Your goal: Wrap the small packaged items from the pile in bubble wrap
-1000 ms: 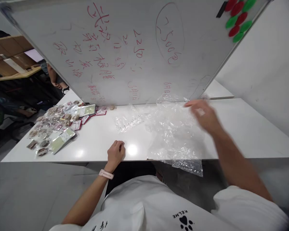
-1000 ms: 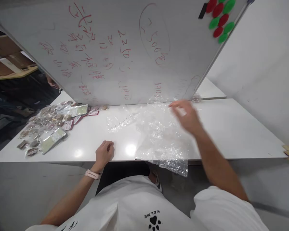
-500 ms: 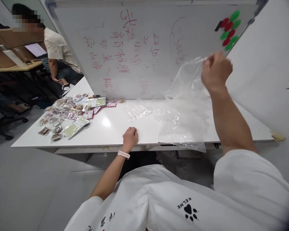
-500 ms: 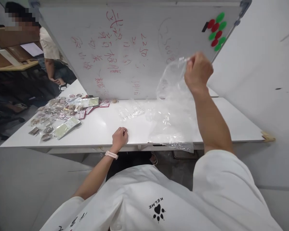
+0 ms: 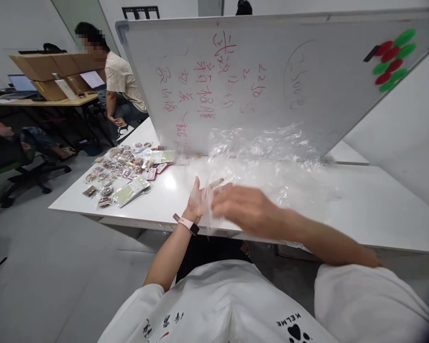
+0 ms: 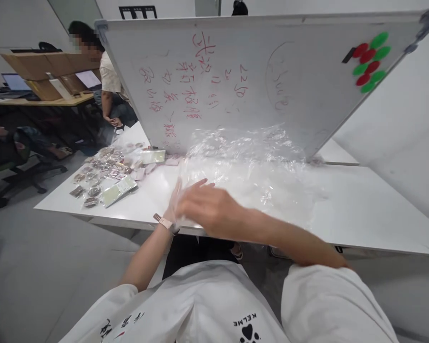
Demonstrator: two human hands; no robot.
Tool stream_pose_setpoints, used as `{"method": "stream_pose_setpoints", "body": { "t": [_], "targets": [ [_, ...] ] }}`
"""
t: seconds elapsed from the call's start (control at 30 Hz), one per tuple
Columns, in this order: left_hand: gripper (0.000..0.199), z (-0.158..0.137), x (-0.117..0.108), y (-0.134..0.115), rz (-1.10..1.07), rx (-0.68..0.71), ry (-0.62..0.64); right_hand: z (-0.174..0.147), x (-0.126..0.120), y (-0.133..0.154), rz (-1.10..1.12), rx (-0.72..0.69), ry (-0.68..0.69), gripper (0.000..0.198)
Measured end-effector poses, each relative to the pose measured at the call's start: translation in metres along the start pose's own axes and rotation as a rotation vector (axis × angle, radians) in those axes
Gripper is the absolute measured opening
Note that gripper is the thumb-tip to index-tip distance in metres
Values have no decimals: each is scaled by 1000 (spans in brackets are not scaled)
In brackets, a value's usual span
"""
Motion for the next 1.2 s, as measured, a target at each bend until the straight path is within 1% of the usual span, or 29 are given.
{"method": "stream_pose_setpoints", "body": {
  "t": [0.03,0.1,0.13,0.2,0.27,0.3,0.37,0.43,0.5,0.53,0.57,0.6,0.63,0.7,0.73,0.8,0.87,0.93,1.0,1.07,1.13,1.17,1.2],
  "targets": [
    [81,0,-7,-1,-62,0,-4,-12,18,3,59,-27,94,31],
    [77,1,-23,-3,-191,-7,5,-37,43,1,103,0,221,36],
    [77,2,-33,-5,-208,2,-11,-48,51,-5,100,45,245,37],
    [78,5,-56,-12,-190,30,-65,-71,62,-20,68,154,246,36],
    [70,10,-79,-20,-139,35,-135,-93,72,-34,30,246,242,34],
    [61,13,-91,-23,-94,28,-185,-103,77,-39,16,285,254,33],
    [43,19,-116,-31,36,42,-335,-122,89,-48,2,359,307,33],
    [38,24,-137,-39,158,102,-492,-138,101,-57,-2,453,376,33],
    [39,26,-148,-45,196,177,-612,-151,108,-67,7,561,411,33],
    [37,26,-149,-46,186,196,-633,-156,109,-72,19,614,412,32],
    [35,27,-148,-46,167,206,-619,-160,109,-77,42,662,405,31],
    [34,26,-143,-46,146,208,-570,-163,109,-81,74,701,397,30],
    [38,26,-137,-45,128,206,-486,-165,108,-85,107,736,388,31],
    [58,21,-122,-46,127,204,-275,-168,107,-92,167,792,366,33],
    [65,17,-117,-47,156,210,-194,-169,107,-95,187,818,354,33],
    [67,8,-113,-53,304,213,-118,-171,106,-100,201,867,331,33],
    [61,3,-115,-59,537,149,-106,-175,106,-104,210,893,335,34],
    [44,3,-119,-65,758,85,-133,-179,102,-103,233,884,392,34],
    [28,8,-121,-74,924,109,-218,-178,89,-97,256,844,472,32],
    [22,17,-120,-82,1078,195,-333,-168,68,-87,267,792,489,33],
    [21,31,-116,-80,1266,218,-383,-148,47,-78,293,744,415,36],
    [21,39,-115,-76,1366,198,-385,-135,41,-77,313,725,351,37],
    [22,47,-115,-71,1461,164,-381,-121,40,-77,332,708,284,37]
  ]
}}
Point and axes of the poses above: each hand's wrist, its own z-axis towards the middle knuckle, its own x-axis out of the palm, y = z × x, the point moved 5 cm from there along z, towards the middle knuckle, and after that the axes turned 4 degrees about x, right-handed, at the moved point
